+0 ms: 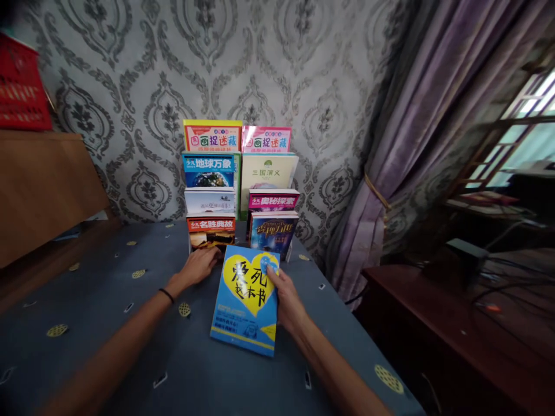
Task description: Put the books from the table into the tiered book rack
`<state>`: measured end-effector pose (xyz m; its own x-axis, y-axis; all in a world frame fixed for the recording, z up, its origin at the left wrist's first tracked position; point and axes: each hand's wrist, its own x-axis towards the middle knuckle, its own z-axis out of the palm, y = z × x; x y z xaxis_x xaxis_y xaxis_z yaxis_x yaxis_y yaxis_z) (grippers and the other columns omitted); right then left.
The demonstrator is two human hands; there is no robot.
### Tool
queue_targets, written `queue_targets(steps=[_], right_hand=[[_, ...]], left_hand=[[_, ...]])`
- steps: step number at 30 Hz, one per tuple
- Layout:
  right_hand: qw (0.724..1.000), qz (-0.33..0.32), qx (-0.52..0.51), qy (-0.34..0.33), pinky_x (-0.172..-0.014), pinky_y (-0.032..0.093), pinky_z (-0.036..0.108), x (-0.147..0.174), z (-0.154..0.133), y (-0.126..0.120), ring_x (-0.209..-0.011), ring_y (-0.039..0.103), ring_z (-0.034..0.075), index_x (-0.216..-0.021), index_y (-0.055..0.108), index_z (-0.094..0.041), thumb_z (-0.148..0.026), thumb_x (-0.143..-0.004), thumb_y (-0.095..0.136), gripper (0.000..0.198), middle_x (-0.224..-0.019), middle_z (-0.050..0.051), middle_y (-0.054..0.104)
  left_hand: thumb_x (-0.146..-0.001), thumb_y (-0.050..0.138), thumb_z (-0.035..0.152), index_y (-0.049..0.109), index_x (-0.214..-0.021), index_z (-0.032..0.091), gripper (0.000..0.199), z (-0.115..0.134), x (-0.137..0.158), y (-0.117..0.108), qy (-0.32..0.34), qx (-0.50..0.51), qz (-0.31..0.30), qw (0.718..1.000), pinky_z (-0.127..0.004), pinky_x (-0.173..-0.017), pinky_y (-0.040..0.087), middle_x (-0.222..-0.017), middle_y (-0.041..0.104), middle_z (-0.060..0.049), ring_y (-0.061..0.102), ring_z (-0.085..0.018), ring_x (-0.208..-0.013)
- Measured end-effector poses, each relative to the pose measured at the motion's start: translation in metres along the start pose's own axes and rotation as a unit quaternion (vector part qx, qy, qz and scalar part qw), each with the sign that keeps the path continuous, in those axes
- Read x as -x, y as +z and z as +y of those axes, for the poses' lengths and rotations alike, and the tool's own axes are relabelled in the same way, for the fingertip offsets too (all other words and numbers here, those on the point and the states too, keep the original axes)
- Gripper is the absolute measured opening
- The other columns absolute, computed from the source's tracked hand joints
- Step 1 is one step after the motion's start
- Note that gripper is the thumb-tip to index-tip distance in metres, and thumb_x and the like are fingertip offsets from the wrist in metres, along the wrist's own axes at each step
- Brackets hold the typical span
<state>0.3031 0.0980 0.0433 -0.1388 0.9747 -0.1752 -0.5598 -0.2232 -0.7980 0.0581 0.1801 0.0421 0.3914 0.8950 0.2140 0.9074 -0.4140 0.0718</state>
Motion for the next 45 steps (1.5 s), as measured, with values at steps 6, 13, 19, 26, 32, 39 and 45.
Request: queue_targets(steps=[6,13,19,26,32,39,45], right_hand=[[0.996,-0.010,0.056,-0.067,-0.082,0.063,0.048,0.007,-0.007,0.015,-0.090,0.076,0.034,-0.114,0.067,-0.018,-0.046,-0.071,0.083,0.054,-0.095,0.012,0.079],[0.980,-0.088,0.148,-0.097,-0.088,0.059,0.046,0.020,-0.025,0.006,-0.089,0.076,0.030,-0.100,0.074,-0.016,-0.045,-0.071,0.085,0.042,-0.091,0.011,0.079],[0.943,-0.130,0.295,-0.087,-0.092,0.057,0.046,0.032,-0.049,-0.001,-0.088,0.075,0.026,-0.096,0.078,-0.018,-0.036,-0.074,0.082,0.029,-0.089,0.007,0.079],[0.959,-0.053,0.261,-0.100,-0.095,0.056,0.048,0.016,-0.036,-0.001,-0.097,0.074,0.028,-0.102,0.074,-0.019,-0.043,-0.070,0.085,0.041,-0.095,0.007,0.079],[0.968,-0.046,0.233,-0.077,-0.094,0.057,0.046,-0.006,-0.034,-0.001,-0.099,0.074,0.030,-0.103,0.070,-0.019,-0.046,-0.069,0.085,0.045,-0.099,0.009,0.079],[0.957,-0.054,0.283,0.032,-0.076,0.062,0.042,-0.033,0.004,-0.013,-0.080,0.076,0.029,-0.106,0.064,-0.017,-0.051,-0.066,0.083,0.056,-0.088,0.011,0.078],[0.653,0.002,0.755,-0.059,-0.073,0.054,0.035,-0.043,0.004,-0.015,-0.083,0.072,0.026,-0.111,0.065,-0.019,-0.041,-0.082,0.068,0.036,-0.082,0.007,0.074]], left_hand=[[-0.094,0.044,0.016,0.059,-0.113,0.021,0.025,-0.005,0.005,0.024,0.025,0.039,0.098,0.994,-0.040,-0.091,0.048,-0.115,0.071,-0.010,0.066,-0.026,-0.108],[-0.096,0.041,0.017,0.061,-0.115,0.022,0.028,-0.008,0.000,0.040,0.031,0.051,0.152,0.987,-0.040,-0.092,0.048,-0.116,0.072,-0.011,0.067,-0.025,-0.107],[-0.097,0.037,0.016,0.062,-0.112,0.020,0.030,-0.003,0.005,0.026,0.021,0.010,0.112,0.993,-0.038,-0.089,0.045,-0.112,0.071,-0.011,0.065,-0.025,-0.106],[-0.096,0.038,0.015,0.060,-0.120,0.017,0.033,-0.010,0.005,0.034,0.051,-0.004,0.144,0.988,-0.039,-0.089,0.043,-0.112,0.066,-0.013,0.059,-0.026,-0.104],[-0.095,0.039,0.013,0.059,-0.118,0.015,0.031,-0.013,0.005,0.041,0.072,-0.029,0.169,0.983,-0.039,-0.083,0.043,-0.109,0.064,-0.012,0.057,-0.026,-0.098],[-0.093,0.041,0.011,0.058,-0.120,0.014,0.032,-0.013,0.006,0.042,0.067,-0.025,0.171,0.983,-0.038,-0.086,0.043,-0.112,0.064,-0.013,0.057,-0.026,-0.102],[-0.093,0.040,0.011,0.058,-0.119,0.014,0.031,-0.012,0.004,0.043,0.062,-0.023,0.173,0.983,-0.039,-0.087,0.044,-0.113,0.065,-0.012,0.058,-0.026,-0.102]])
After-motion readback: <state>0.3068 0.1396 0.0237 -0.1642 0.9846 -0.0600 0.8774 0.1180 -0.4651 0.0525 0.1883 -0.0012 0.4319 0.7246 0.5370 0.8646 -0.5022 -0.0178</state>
